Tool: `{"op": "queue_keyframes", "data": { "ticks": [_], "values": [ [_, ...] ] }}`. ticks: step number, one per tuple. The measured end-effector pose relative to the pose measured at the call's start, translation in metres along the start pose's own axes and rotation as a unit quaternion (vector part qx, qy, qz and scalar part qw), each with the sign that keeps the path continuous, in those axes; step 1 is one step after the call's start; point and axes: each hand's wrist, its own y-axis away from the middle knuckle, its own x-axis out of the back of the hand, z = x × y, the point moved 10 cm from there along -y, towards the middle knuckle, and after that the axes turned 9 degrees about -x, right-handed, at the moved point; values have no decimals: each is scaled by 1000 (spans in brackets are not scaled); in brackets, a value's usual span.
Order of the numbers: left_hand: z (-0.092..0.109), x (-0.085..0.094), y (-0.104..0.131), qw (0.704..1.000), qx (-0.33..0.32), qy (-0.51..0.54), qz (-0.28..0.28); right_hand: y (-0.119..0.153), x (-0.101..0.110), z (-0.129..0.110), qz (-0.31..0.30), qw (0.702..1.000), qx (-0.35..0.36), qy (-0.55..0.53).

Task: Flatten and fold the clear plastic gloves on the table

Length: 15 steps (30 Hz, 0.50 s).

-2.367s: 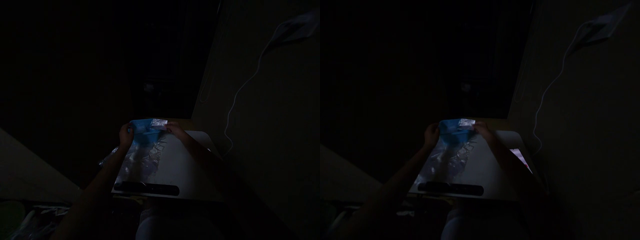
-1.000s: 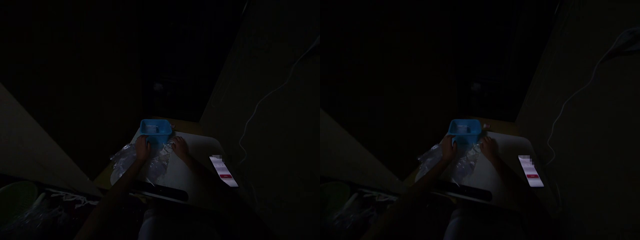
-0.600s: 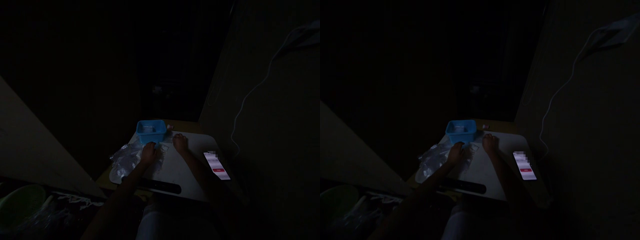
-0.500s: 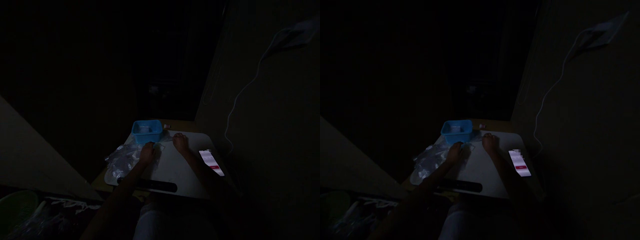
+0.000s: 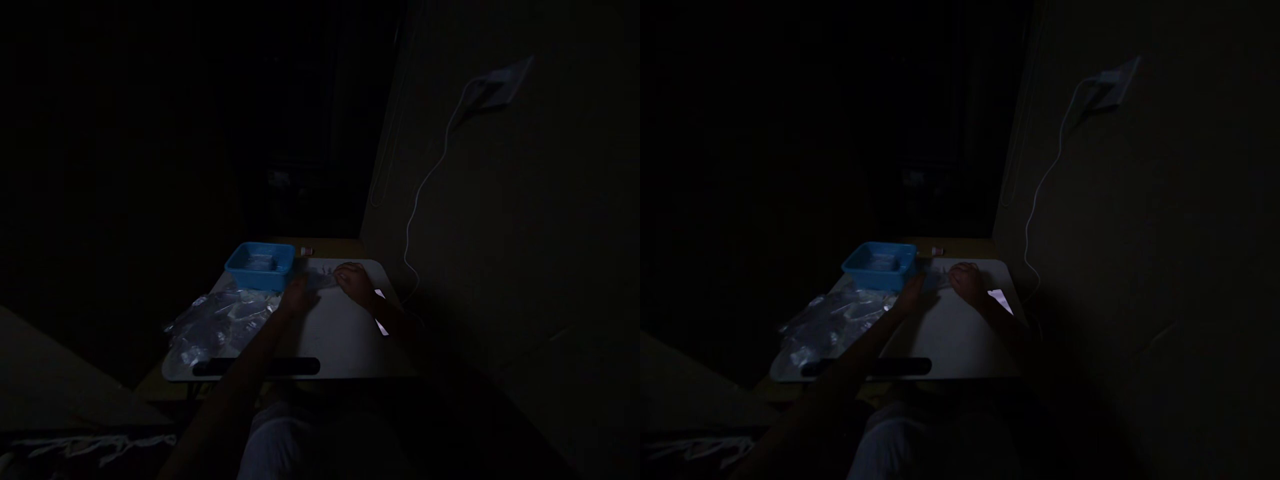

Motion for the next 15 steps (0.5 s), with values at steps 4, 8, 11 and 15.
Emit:
{"op": "queue_keyframes", "data": {
  "ticks": [4, 8, 11, 15],
  "values": [
    [7, 3, -3, 983, 69, 162, 42, -7, -3, 9, -44, 961, -96, -257],
    [12, 5, -2, 965, 108, 235, 36, -5, -12, 26, -53, 864, -217, -450],
    [13, 11, 5, 945, 141, 294, 35, 0, -15, 34, -62, 833, -246, -493],
    [18, 14, 21, 912, 187, 364, 19, 14, -28, 44, -104, 855, -245, -445]
  ]
}}
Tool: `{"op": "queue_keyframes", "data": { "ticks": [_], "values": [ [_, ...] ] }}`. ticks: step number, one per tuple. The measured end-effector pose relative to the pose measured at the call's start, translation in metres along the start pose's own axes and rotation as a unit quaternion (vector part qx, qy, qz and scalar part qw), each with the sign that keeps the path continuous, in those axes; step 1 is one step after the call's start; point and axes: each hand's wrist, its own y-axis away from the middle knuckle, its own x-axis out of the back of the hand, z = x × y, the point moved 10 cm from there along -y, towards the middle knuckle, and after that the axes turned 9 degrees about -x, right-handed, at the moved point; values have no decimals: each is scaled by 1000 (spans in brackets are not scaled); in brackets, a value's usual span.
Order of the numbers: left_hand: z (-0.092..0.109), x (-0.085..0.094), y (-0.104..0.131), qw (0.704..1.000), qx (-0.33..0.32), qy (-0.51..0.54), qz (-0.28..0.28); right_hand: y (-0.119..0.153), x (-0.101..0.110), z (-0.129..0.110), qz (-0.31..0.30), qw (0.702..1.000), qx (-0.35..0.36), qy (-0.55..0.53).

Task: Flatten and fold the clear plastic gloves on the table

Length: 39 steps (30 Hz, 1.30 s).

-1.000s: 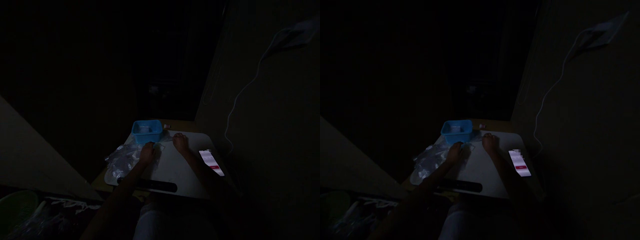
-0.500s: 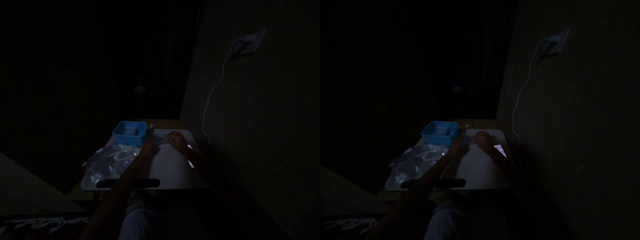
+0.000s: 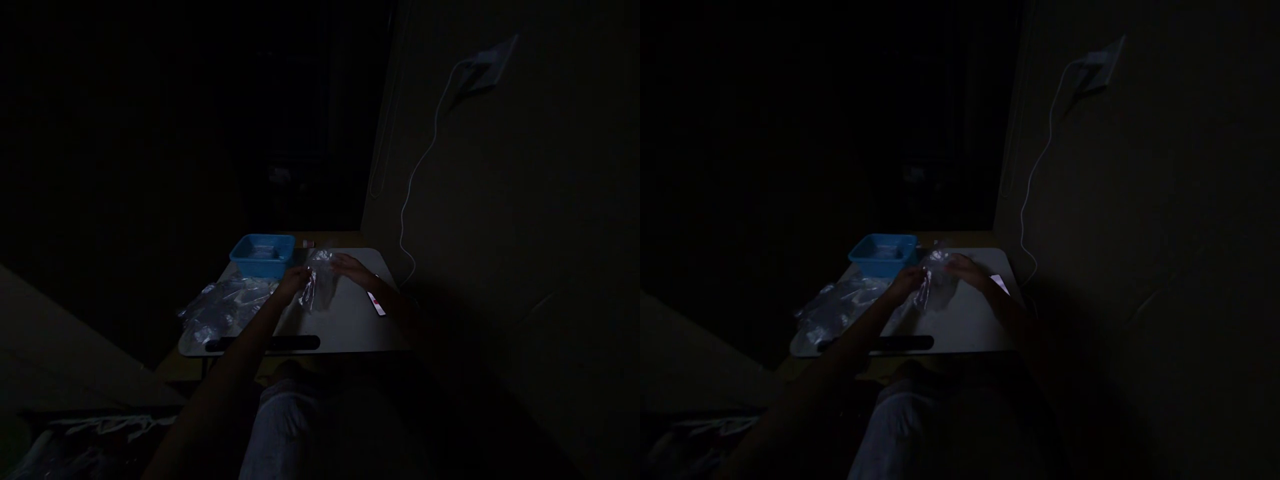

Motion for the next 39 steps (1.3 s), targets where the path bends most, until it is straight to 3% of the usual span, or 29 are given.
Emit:
{"op": "queue_keyframes", "data": {
  "ticks": [4, 11, 13, 16, 19, 21, 23, 25, 28, 32, 36, 39],
  "values": [
    [-7, -7, 20, 998, 38, 51, -11, 7, 7, 28, 34, 997, 2, 63],
    [-23, -29, 56, 979, 74, 171, -85, 22, 6, 68, 43, 998, -16, -31],
    [-30, -22, 57, 985, 75, 143, -65, 23, 8, 72, 54, 998, -18, 7],
    [-41, 3, 49, 996, 60, 60, 12, 23, 13, 73, 70, 997, -15, 37],
    [-46, 22, 40, 996, 41, 30, 71, 24, 21, 79, 91, 993, -68, -33],
    [-40, 27, 38, 997, -4, -13, 82, 26, 23, 81, 98, 988, -98, -74],
    [-22, 18, 44, 986, -96, -124, 58, 28, 21, 80, 85, 984, -111, -110],
    [-7, -10, 55, 949, -185, -254, -7, 30, 15, 78, 66, 980, -119, -145],
    [-3, -40, 67, 901, -223, -371, -33, 32, 3, 71, 31, 976, -132, -168],
    [5, -31, 55, 881, -197, -428, 40, 33, -7, 51, -6, 982, -132, -137],
    [21, -11, 33, 899, -186, -396, 35, 34, 12, 24, 49, 993, -104, 16],
    [36, 2, 20, 919, -171, -353, 27, 34, 24, 3, 73, 985, -61, 146]
  ]
}}
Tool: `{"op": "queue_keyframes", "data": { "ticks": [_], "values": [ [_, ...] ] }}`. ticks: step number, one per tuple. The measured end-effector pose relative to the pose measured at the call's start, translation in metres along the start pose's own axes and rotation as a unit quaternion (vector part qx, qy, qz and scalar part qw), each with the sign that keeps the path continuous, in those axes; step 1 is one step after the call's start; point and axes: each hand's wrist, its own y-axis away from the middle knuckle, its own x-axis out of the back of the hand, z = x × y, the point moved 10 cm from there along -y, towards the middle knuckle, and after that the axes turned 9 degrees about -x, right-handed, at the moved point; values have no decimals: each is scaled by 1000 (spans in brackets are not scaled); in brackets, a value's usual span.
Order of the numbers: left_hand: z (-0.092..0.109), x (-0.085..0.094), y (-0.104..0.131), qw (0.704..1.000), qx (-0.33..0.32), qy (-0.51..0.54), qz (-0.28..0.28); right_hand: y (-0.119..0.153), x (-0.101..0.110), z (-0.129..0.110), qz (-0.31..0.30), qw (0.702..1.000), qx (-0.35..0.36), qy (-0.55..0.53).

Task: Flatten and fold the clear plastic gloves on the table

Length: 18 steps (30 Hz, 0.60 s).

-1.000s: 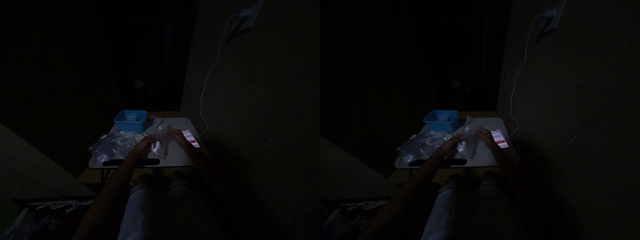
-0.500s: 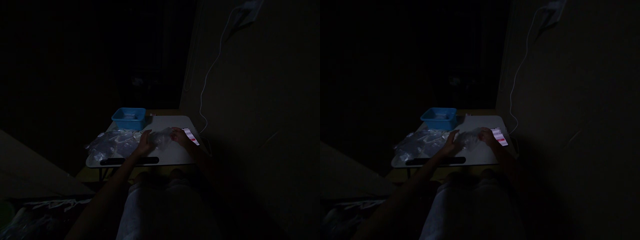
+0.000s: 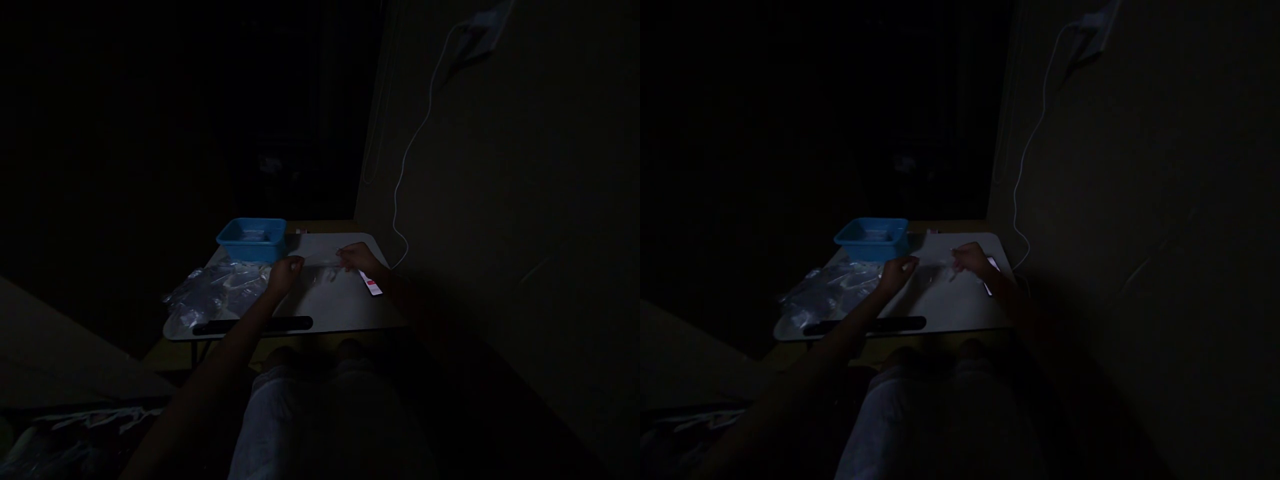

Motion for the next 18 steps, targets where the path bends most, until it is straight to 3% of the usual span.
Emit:
{"op": "queue_keyframes", "data": {
  "ticks": [5, 10, 14, 18],
  "values": [
    [4, 22, -20, 996, 39, 75, 2, 3, 17, -35, 52, 981, 131, 135],
    [12, 47, -27, 983, 60, 166, 47, 3, 21, -49, 32, 973, 162, 164],
    [21, 57, -26, 976, 76, 195, 60, 8, 23, -55, 13, 972, 178, 152],
    [30, 57, -25, 971, 84, 215, 55, 20, 27, -61, 78, 952, 222, 193]
  ]
}}
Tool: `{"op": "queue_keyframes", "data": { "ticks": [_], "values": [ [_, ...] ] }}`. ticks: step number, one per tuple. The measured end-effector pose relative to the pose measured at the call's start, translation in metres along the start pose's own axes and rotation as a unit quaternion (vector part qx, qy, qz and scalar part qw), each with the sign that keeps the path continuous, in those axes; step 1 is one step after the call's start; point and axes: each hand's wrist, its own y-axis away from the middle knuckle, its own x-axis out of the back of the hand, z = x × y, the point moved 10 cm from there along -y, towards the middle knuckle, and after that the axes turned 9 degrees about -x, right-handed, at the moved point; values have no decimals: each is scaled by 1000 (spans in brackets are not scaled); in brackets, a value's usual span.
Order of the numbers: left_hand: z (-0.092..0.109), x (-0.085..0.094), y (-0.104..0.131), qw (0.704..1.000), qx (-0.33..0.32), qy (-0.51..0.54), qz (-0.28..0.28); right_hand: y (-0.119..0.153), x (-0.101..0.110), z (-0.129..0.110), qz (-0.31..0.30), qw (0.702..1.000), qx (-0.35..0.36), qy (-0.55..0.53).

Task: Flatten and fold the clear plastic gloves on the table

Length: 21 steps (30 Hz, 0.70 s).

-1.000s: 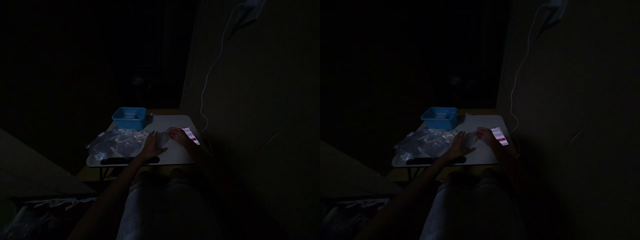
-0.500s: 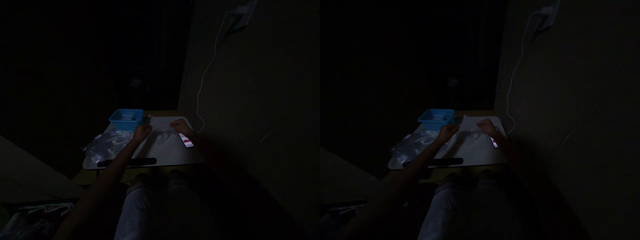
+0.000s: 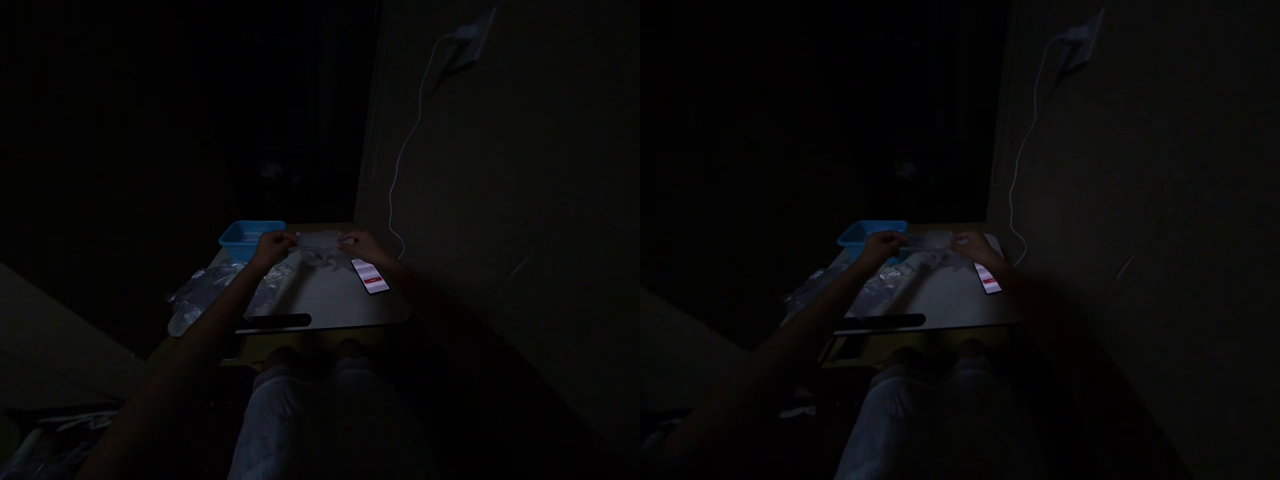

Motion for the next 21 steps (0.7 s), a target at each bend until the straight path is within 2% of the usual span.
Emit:
{"op": "queue_keyframes", "data": {
  "ticks": [2, 4, 7, 10, 13, 15, 17, 21],
  "values": [
    [3, -3, 2, 1000, 3, 5, -11, 5, 7, -6, 67, 997, 25, 42],
    [5, -6, 5, 1000, 6, 7, -27, 8, 8, -11, 104, 991, 47, 64],
    [2, -12, 10, 998, 23, 26, -56, 5, -4, -15, 61, 996, 53, 41],
    [-5, -16, 15, 994, 58, 59, -78, 0, -11, -9, 22, 1000, 7, -10],
    [-11, -20, 17, 989, 84, 82, -85, -2, -12, 2, 11, 997, -50, -58],
    [-12, -21, 16, 989, 89, 86, -81, -2, -11, 4, 12, 996, -56, -73],
    [-13, -21, 16, 990, 91, 85, -72, 1, -2, 1, 56, 995, -40, -74],
    [-11, -24, 16, 990, 88, 94, -64, 30, 24, -17, 209, 977, 38, -27]
  ]
}}
